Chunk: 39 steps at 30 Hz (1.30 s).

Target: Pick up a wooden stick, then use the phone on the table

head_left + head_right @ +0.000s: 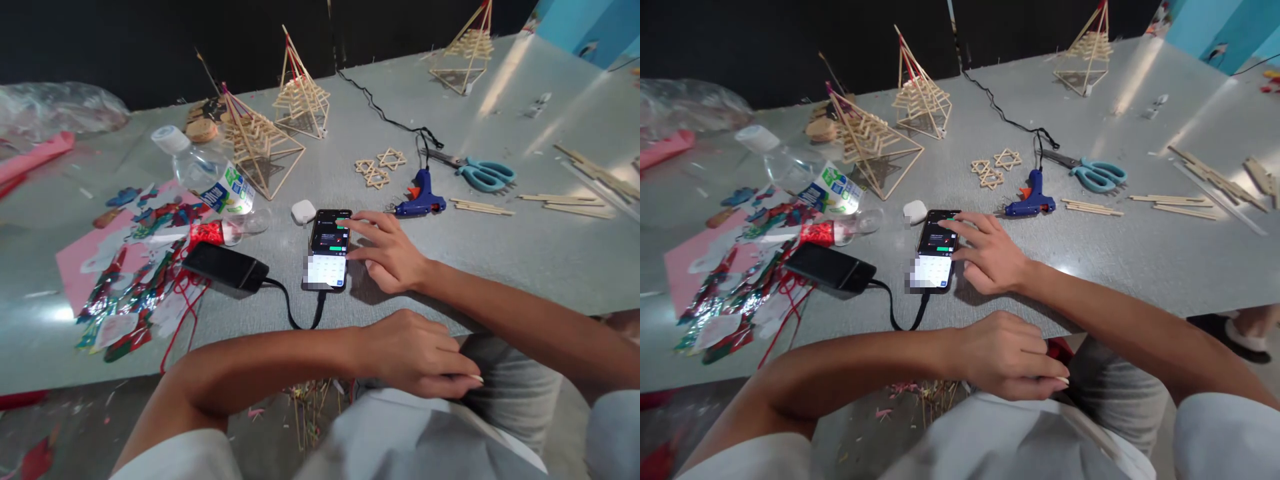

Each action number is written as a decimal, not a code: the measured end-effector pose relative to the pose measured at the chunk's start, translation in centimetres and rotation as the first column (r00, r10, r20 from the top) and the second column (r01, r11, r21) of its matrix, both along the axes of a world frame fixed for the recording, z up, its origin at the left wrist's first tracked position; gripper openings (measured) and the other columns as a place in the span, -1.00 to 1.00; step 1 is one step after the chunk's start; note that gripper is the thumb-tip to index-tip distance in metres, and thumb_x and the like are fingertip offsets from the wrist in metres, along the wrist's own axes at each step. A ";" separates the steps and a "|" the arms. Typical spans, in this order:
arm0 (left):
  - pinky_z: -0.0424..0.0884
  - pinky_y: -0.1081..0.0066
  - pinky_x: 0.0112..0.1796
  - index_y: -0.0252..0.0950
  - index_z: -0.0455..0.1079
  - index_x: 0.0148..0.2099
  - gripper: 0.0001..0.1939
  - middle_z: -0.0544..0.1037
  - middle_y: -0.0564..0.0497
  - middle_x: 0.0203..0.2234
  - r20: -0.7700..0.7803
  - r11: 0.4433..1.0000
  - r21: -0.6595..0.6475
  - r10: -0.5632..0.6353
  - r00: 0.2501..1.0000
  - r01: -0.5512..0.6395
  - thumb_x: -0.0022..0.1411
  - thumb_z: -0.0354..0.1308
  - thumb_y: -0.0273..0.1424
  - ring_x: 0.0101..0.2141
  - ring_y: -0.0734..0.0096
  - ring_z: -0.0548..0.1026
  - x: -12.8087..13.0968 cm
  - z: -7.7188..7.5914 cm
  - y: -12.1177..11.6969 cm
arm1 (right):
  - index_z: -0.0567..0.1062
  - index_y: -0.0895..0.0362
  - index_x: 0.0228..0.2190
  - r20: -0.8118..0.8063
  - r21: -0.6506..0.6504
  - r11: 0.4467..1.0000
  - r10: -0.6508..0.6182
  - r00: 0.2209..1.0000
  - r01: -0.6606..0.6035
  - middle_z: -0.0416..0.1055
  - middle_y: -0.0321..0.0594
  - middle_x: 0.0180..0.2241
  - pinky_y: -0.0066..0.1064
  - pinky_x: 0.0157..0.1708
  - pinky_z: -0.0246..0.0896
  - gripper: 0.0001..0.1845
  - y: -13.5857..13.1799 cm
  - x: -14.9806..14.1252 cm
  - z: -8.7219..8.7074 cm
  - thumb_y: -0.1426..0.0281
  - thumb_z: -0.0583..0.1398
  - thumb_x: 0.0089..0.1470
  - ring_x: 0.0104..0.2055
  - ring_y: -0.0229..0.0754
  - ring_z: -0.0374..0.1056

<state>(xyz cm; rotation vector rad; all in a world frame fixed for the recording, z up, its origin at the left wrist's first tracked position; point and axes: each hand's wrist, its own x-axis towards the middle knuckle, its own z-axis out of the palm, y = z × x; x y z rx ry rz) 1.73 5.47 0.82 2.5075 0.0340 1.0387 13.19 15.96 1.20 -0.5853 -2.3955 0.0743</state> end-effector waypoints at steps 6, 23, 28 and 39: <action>0.31 0.37 -0.44 -0.25 0.69 -0.11 -0.71 0.67 0.15 -0.48 -0.017 1.000 0.013 -0.007 1.000 0.007 0.56 0.19 -0.25 -0.47 0.50 0.55 -0.1 0.0 0.0 | 0.61 0.01 0.18 0.112 -0.039 0.994 0.105 0.988 -0.102 0.21 0.01 0.50 0.10 0.25 0.16 -0.48 -0.3 -0.8 0.5 0.31 0.06 0.32 0.49 0.22 0.08; 0.17 0.31 -0.55 -0.19 0.35 -0.59 -0.42 0.42 0.15 -0.69 0.074 0.992 0.099 -0.082 0.994 0.075 0.50 0.26 -0.15 -0.60 0.46 0.32 0.0 -0.5 -0.3 | 0.48 0.12 0.32 0.302 -0.255 0.933 0.327 0.895 -0.254 0.67 -0.19 -0.31 -0.31 -0.43 -0.15 -0.40 -1.7 -1.0 0.8 0.29 0.00 0.39 -0.45 -0.16 0.38; 0.18 0.30 -0.54 -0.20 0.42 -0.56 -0.46 0.50 0.12 -0.63 0.034 0.993 0.097 -0.075 0.997 0.071 0.50 0.28 -0.16 -0.58 0.45 0.37 -0.1 -0.6 -0.2 | 0.47 0.19 0.33 0.339 -0.214 0.967 0.205 0.918 -0.137 0.65 -0.15 -0.39 -0.30 -0.43 -0.25 -0.39 -1.7 -1.0 0.7 0.28 -0.02 0.40 -0.50 -0.16 0.33; 0.36 0.39 -0.42 -0.33 0.70 -0.07 -0.65 0.59 0.12 -0.57 -0.122 0.988 0.125 -0.071 0.990 0.086 0.61 0.15 -0.25 -0.51 0.48 0.50 -0.2 0.1 0.0 | 0.59 0.20 0.11 0.186 -0.217 0.970 0.149 0.971 -0.107 0.64 -0.15 -0.36 -0.30 -0.41 -0.04 -0.47 -1.4 -0.6 0.7 0.35 -0.05 0.34 -0.44 -0.16 0.39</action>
